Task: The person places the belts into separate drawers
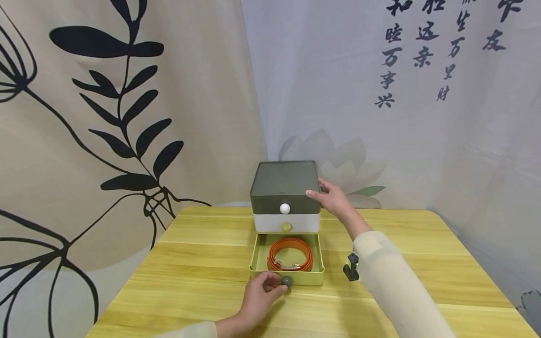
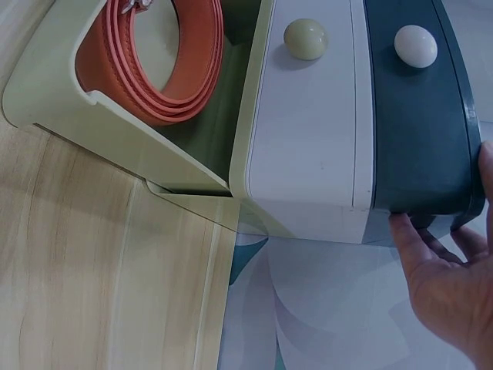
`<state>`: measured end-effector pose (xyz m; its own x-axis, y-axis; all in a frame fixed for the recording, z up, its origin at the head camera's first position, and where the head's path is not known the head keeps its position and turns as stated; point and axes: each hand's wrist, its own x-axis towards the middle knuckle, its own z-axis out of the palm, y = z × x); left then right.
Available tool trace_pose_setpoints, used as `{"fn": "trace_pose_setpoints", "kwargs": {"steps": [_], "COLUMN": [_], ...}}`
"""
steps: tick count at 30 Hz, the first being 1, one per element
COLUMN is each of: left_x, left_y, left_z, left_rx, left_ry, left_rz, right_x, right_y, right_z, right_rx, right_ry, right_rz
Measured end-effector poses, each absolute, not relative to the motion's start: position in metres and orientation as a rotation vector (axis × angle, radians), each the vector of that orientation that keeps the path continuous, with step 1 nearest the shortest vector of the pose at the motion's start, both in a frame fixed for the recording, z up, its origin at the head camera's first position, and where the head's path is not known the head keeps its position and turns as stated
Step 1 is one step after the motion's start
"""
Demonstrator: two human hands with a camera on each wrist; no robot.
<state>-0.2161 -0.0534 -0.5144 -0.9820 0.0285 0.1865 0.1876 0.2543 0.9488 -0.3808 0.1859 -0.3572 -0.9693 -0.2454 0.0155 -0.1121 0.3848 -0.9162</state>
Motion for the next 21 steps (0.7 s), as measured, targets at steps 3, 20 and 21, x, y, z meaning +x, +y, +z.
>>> {"fn": "trace_pose_setpoints", "kwargs": {"steps": [3, 20, 21], "left_x": [-0.215, -0.218, -0.218], "left_y": [-0.051, -0.041, -0.041], "left_z": [-0.515, -0.521, -0.521], "left_rx": [-0.166, -0.073, -0.076], "left_ry": [-2.387, -2.382, -2.376], "left_rz": [-1.826, -1.769, -1.764], "right_x": [-0.380, -0.380, -0.380], "right_y": [0.186, 0.185, 0.185], "right_z": [-0.357, -0.357, -0.357], "right_rx": [-0.329, -0.323, -0.323], "right_ry": [2.511, 2.511, 2.514], "right_rz": [-1.648, -1.651, -1.648]}}
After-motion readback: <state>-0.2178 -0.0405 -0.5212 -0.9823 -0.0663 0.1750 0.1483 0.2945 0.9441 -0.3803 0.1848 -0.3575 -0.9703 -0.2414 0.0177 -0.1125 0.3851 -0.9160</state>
